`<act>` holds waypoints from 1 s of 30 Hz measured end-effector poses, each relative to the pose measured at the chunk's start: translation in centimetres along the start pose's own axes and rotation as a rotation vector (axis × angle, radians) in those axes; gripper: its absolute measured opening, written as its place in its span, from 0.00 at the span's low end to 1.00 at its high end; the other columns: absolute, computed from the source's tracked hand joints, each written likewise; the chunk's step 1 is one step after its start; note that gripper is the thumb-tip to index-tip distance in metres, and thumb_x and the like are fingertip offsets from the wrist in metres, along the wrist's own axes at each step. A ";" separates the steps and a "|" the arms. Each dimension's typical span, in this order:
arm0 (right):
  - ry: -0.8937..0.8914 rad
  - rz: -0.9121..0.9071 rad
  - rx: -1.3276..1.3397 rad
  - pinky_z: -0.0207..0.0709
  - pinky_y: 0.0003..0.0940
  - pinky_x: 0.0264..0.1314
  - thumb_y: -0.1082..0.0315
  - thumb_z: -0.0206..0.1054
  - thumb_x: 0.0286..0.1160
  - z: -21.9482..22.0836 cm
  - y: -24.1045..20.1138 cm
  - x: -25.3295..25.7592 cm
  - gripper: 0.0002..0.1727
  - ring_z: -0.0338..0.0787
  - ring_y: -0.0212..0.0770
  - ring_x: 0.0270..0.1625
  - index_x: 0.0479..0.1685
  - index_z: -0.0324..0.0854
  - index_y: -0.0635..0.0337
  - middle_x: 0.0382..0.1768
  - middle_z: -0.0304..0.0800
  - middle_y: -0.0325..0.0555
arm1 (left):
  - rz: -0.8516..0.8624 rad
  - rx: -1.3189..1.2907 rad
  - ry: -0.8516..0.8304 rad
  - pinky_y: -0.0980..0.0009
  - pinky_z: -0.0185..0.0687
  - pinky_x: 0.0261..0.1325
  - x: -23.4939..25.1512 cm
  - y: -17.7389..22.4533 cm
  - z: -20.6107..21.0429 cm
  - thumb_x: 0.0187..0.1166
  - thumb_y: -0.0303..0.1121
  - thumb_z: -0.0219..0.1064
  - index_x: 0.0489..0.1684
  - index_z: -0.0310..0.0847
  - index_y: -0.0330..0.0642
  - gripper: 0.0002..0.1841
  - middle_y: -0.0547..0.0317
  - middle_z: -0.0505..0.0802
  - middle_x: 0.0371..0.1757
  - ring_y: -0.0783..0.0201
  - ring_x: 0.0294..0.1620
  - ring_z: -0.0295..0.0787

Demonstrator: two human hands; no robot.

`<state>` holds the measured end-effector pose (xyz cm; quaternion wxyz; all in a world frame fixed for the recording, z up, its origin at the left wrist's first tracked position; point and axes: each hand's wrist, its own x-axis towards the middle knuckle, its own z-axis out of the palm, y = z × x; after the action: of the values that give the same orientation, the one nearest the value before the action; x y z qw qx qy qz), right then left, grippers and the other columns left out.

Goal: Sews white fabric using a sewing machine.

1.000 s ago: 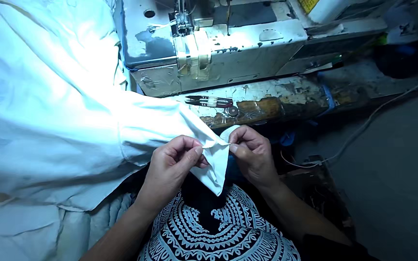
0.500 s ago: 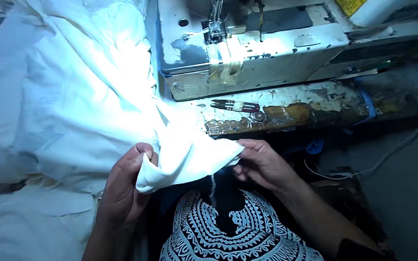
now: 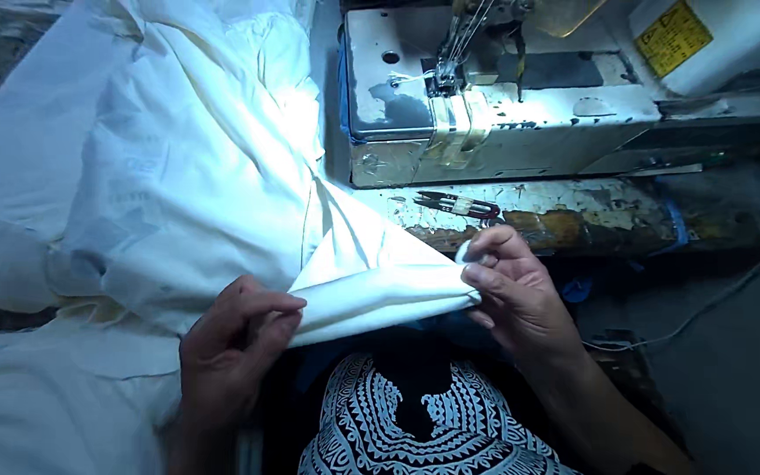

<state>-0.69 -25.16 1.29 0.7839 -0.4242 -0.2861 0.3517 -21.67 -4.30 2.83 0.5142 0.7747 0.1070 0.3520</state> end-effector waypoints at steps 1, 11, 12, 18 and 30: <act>-0.024 -0.068 -0.064 0.76 0.11 0.27 0.69 0.71 0.78 0.0 -0.2 -0.1 0.11 0.82 0.18 0.27 0.54 0.86 0.43 0.40 0.91 0.32 | 0.031 0.059 0.030 0.92 0.72 0.44 -0.2 0.4 0.3 0.77 0.43 0.74 0.49 0.94 0.66 0.08 0.85 0.86 0.39 0.88 0.41 0.78; 0.007 -0.626 -0.798 0.73 0.16 0.67 0.56 0.67 0.85 0.7 0.7 -0.7 0.08 0.80 0.18 0.58 0.45 0.92 0.45 0.48 0.84 0.31 | 0.318 0.277 0.191 0.82 0.70 0.72 0.3 2.3 1.6 0.86 0.46 0.64 0.49 0.86 0.68 0.05 0.88 0.83 0.58 0.84 0.68 0.76; -0.033 -0.603 -0.768 0.72 0.19 0.72 0.56 0.65 0.86 0.6 0.4 -0.5 0.10 0.80 0.20 0.62 0.42 0.90 0.47 0.50 0.86 0.32 | 0.217 0.080 0.152 0.81 0.78 0.69 1.4 2.9 2.1 0.86 0.45 0.64 0.50 0.87 0.68 0.06 0.88 0.88 0.57 0.84 0.65 0.82; 0.048 -0.143 -0.180 0.81 0.18 0.46 0.67 0.61 0.86 0.6 -0.1 3.7 0.14 0.86 0.18 0.37 0.31 0.87 0.51 0.30 0.88 0.26 | 0.399 0.418 -0.029 0.84 0.76 0.52 15.8 5.1 5.2 0.84 0.28 0.62 0.46 0.88 0.36 0.08 0.63 0.90 0.43 0.81 0.46 0.83; 0.204 -0.163 -0.201 0.87 0.20 0.39 0.75 0.56 0.83 -0.9 -0.3 10.0 0.19 0.91 0.24 0.29 0.22 0.85 0.58 0.22 0.90 0.32 | 0.287 0.648 -0.248 0.50 0.76 0.67 30.2 -3.7 12.6 0.71 0.43 0.74 0.60 0.83 0.29 0.26 0.37 0.91 0.56 0.50 0.62 0.87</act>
<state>5.95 -17.74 2.66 0.7885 -0.5093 -0.2721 0.2118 9.30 4.20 9.92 0.1966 0.9412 0.0400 0.2718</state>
